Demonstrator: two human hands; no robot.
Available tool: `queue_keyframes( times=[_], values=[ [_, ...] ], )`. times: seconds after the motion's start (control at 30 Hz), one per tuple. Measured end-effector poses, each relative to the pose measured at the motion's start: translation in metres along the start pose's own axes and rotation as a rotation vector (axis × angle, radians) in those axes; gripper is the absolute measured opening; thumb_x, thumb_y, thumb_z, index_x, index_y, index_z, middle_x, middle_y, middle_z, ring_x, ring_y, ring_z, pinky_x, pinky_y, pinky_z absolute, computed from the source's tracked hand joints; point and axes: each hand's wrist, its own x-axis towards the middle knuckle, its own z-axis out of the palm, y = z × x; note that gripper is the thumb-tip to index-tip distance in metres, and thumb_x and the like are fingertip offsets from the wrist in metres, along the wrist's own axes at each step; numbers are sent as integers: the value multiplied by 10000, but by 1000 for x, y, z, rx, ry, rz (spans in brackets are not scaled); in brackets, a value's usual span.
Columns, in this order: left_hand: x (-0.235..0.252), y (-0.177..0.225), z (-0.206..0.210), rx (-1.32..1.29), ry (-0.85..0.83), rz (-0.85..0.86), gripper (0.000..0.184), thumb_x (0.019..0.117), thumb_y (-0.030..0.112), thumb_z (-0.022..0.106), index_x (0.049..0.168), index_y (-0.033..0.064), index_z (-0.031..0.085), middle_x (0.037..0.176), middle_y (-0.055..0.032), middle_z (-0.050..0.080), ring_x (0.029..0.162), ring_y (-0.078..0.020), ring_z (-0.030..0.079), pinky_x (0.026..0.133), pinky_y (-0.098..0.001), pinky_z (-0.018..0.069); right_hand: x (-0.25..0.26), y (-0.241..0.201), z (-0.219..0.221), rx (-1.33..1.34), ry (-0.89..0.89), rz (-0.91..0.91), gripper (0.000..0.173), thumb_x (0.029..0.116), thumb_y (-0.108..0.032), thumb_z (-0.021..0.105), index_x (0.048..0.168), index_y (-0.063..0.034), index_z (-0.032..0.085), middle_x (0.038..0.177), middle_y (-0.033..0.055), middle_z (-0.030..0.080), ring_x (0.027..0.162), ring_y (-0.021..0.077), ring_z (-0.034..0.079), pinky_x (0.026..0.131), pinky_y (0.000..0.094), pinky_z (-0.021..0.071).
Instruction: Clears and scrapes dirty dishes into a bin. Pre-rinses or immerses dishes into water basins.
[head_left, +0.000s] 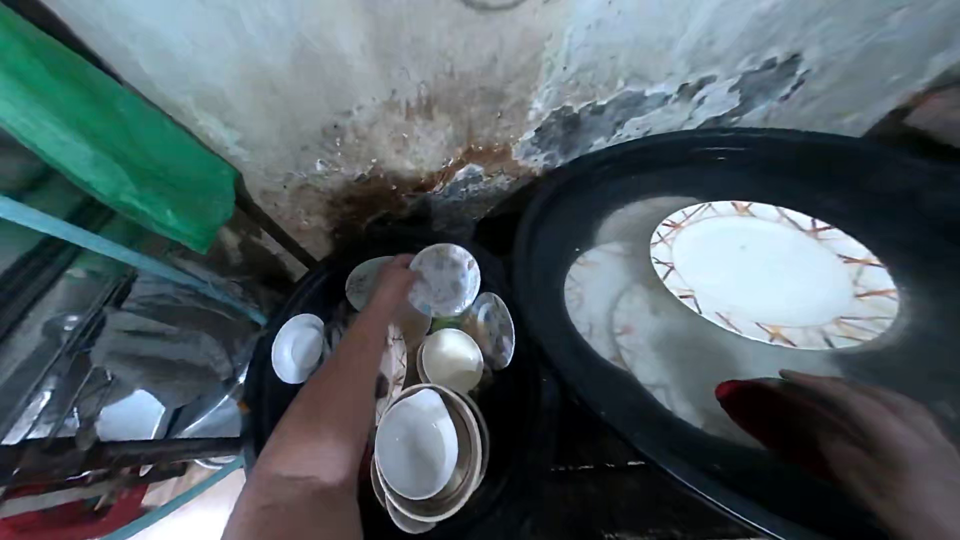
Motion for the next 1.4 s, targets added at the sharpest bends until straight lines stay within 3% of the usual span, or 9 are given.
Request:
queue_keyframes(
  times=[0.13, 0.27, 0.4, 0.6, 0.8, 1.0, 1.17, 1.27, 1.4],
  values=[
    [-22, 60, -18, 308, -84, 348, 219, 1020, 68, 601, 1209, 13, 698, 1237, -198, 672, 1186, -317, 623, 1040, -508, 476, 1, 4, 3, -12, 6, -20, 390, 930, 26, 517, 1301, 63, 632, 1303, 356, 578, 1223, 557, 545, 1020, 671, 446],
    [-13, 40, 17, 342, -200, 687, 216, 968, -44, 592, 1090, 5, 764, 1213, -186, 698, 1234, -312, 610, 1101, -462, 447, 3, 1, 1, -14, 1, -35, 353, 954, 24, 521, 1283, 90, 630, 1286, 383, 576, 1208, 562, 553, 1032, 645, 451],
    [4, 16, 28, 361, -169, 440, 494, 953, -109, 548, 1416, 61, 577, 1505, -172, 513, 1388, -310, 505, 1156, -479, 415, 2, -1, 0, -52, 58, -46, 343, 968, 24, 511, 1282, 90, 629, 1282, 379, 587, 1210, 563, 560, 1042, 638, 455],
    [9, -47, 20, 571, -108, 58, 427, 1012, 71, 593, 1434, 33, 548, 1431, -242, 558, 1321, -423, 540, 1098, -605, 434, 3, -19, -9, -43, 35, 29, 382, 947, 56, 513, 1317, 106, 595, 1344, 397, 530, 1274, 583, 496, 1076, 654, 413],
    [12, -34, 53, 661, 66, 204, 379, 1028, 144, 557, 1396, 56, 590, 1425, -184, 567, 1318, -359, 554, 1087, -531, 477, 2, 0, -2, -45, 17, -18, 390, 938, -9, 514, 1309, 45, 625, 1325, 349, 562, 1242, 541, 536, 1046, 660, 437],
    [5, 3, 111, 712, -30, -61, 853, 948, 198, 668, 1646, 121, 184, 1643, -315, 196, 1334, -548, 468, 1003, -648, 482, 7, -25, -9, -83, -42, 1, 332, 991, 5, 520, 1292, 102, 620, 1302, 372, 584, 1228, 529, 569, 1058, 583, 464],
    [15, -4, 110, 630, 78, -121, 783, 905, 421, 720, 1553, 115, 405, 1558, -254, 413, 1322, -476, 513, 1020, -663, 449, 13, -23, -8, -66, -157, 100, 365, 1051, -97, 463, 1352, 66, 591, 1361, 319, 582, 1303, 436, 557, 1126, 503, 431],
    [10, -6, 98, 434, 141, -73, 791, 796, 336, 823, 1481, 113, 498, 1460, -199, 540, 1261, -416, 581, 988, -674, 471, 8, -12, -6, -43, -125, 16, 357, 1022, -70, 500, 1342, 48, 606, 1343, 335, 579, 1278, 488, 551, 1103, 560, 436],
    [-9, -4, 77, -16, 267, 87, 881, 761, 157, 870, 1520, 91, 429, 1527, -243, 434, 1309, -418, 536, 1027, -598, 499, 4, -13, -7, 54, -43, -100, 377, 948, 42, 527, 1315, 92, 601, 1313, 389, 558, 1237, 563, 538, 1063, 636, 438]
  ],
)
